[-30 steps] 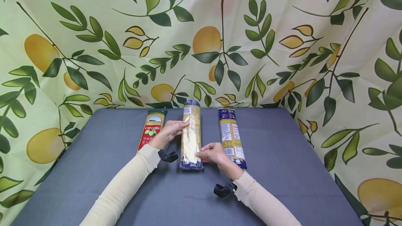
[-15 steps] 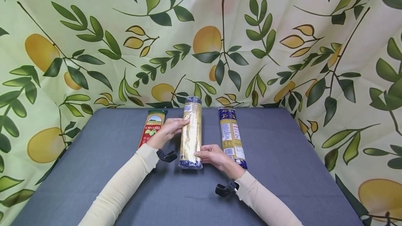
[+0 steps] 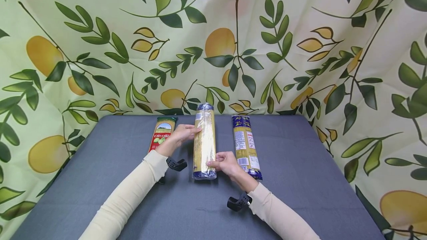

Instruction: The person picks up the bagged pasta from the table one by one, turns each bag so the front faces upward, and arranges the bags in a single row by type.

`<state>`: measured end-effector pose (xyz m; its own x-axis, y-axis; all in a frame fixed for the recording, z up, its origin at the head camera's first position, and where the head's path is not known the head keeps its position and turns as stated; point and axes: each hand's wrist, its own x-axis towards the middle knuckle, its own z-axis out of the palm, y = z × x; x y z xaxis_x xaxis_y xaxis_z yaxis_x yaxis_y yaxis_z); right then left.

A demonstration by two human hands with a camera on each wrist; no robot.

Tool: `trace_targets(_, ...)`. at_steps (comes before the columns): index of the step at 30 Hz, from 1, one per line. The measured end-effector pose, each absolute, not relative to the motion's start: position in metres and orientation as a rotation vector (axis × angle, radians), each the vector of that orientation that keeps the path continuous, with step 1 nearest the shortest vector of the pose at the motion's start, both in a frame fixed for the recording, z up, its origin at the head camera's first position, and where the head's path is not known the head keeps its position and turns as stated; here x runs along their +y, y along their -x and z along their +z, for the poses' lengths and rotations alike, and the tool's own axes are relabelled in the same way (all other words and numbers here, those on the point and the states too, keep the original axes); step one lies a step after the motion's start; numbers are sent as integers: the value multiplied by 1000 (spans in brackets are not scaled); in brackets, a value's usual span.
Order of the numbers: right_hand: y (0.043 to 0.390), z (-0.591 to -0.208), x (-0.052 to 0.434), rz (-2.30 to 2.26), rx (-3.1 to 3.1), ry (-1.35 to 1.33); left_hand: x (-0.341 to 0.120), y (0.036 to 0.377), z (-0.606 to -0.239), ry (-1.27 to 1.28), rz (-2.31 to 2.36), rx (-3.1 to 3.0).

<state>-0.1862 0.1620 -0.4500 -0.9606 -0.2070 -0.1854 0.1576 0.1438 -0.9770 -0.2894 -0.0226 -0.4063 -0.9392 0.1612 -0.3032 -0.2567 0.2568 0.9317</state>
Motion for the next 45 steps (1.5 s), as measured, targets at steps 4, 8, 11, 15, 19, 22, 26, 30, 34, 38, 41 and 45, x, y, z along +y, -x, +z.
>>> trace_targets(4,185,-448,161,-1813,2258,64,-21,287,-404,96,1694,2214)
trace_targets(8,183,-446,159,-1749,2343,76,-20,286,-403,137,1687,2247)
trace_targets(11,182,-446,159,-1733,2367,61,-19,287,-404,156,1700,2259)
trace_targets(15,182,-445,159,-1763,2337,47,-19,288,-405,128,1742,2232)
trace_targets(19,183,-448,165,-1826,2227,59,-20,289,-405,108,1779,2198)
trace_targets(22,185,-451,172,-1901,2060,66,-20,290,-404,108,1814,2159)
trace_targets(26,188,-455,179,-1969,1838,97,-21,291,-402,105,1862,2095)
trace_targets(30,189,-459,181,-1965,1736,154,-22,290,-401,92,1882,2061)
trace_targets(34,189,-461,179,-1984,1668,211,-22,290,-401,83,1888,2041)
trace_targets(38,189,-462,179,-2036,1640,222,-23,291,-402,86,1900,2014)
trace_targets(41,189,-462,177,-2061,1660,221,-23,291,-403,104,1910,2004)
trace_targets(45,188,-462,174,-2065,1725,208,-22,290,-405,120,1908,2027)
